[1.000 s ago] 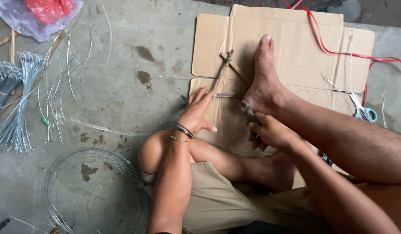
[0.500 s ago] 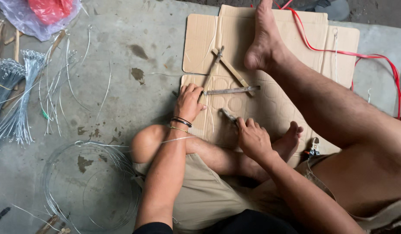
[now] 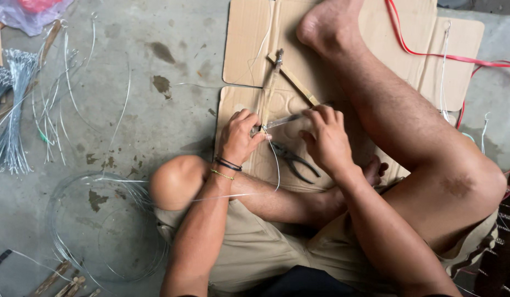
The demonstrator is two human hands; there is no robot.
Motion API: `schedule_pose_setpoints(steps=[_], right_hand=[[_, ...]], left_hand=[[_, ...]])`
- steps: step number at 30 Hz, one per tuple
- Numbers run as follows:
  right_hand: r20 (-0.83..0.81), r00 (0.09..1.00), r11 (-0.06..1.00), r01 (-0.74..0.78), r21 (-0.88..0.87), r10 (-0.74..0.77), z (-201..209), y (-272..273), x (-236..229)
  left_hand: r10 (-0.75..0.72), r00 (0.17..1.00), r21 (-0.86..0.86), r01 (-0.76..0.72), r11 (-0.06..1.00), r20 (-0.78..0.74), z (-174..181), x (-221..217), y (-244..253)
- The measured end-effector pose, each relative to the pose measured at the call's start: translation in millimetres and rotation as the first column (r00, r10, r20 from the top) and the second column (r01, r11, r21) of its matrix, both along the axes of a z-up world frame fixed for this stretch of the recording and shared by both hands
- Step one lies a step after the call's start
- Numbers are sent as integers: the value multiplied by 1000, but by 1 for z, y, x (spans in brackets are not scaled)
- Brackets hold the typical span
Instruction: The person sits on the floor and assembles a wire component using a wooden jig. They thread a thin wire through the jig, bend it by hand, and use pliers to secure and shape the wire around the jig's structure.
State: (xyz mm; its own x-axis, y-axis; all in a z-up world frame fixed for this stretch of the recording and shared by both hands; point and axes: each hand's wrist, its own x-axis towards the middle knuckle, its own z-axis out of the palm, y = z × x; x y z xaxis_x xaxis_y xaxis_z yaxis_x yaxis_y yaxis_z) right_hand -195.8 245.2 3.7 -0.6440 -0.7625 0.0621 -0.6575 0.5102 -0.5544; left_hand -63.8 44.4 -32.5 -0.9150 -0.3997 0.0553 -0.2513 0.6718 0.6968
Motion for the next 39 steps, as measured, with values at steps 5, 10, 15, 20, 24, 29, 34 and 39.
schedule_pose_setpoints(steps=[5,10,15,20,24,29,34,39], right_hand=[[-126,987,992,-87,95,99,-11,-15,8],[-133,987,996,-83,27,86,-16,-19,6],[-241,966,992,-114,-58,97,-15,-28,-1],[-34,993,989,-117,-86,114,-4,-28,1],[38,996,989,-74,-132,80,6,-28,12],[361,932,979,52,-195,22,7,-32,16],[557,831,987,86,-138,5,1,-36,13],[589,808,986,108,-124,-15,7,-34,14]], left_hand=[[40,996,199,-25,980,-75,-9,-1,4],[95,995,433,-102,896,38,-12,6,4],[157,988,542,-128,830,-6,-3,9,8],[300,922,543,-126,830,-244,14,6,16],[370,891,439,-231,868,-264,24,4,22],[346,886,383,-217,898,-309,29,3,21],[320,902,429,-176,886,-291,29,4,23],[299,908,452,-143,880,-293,27,5,25]])
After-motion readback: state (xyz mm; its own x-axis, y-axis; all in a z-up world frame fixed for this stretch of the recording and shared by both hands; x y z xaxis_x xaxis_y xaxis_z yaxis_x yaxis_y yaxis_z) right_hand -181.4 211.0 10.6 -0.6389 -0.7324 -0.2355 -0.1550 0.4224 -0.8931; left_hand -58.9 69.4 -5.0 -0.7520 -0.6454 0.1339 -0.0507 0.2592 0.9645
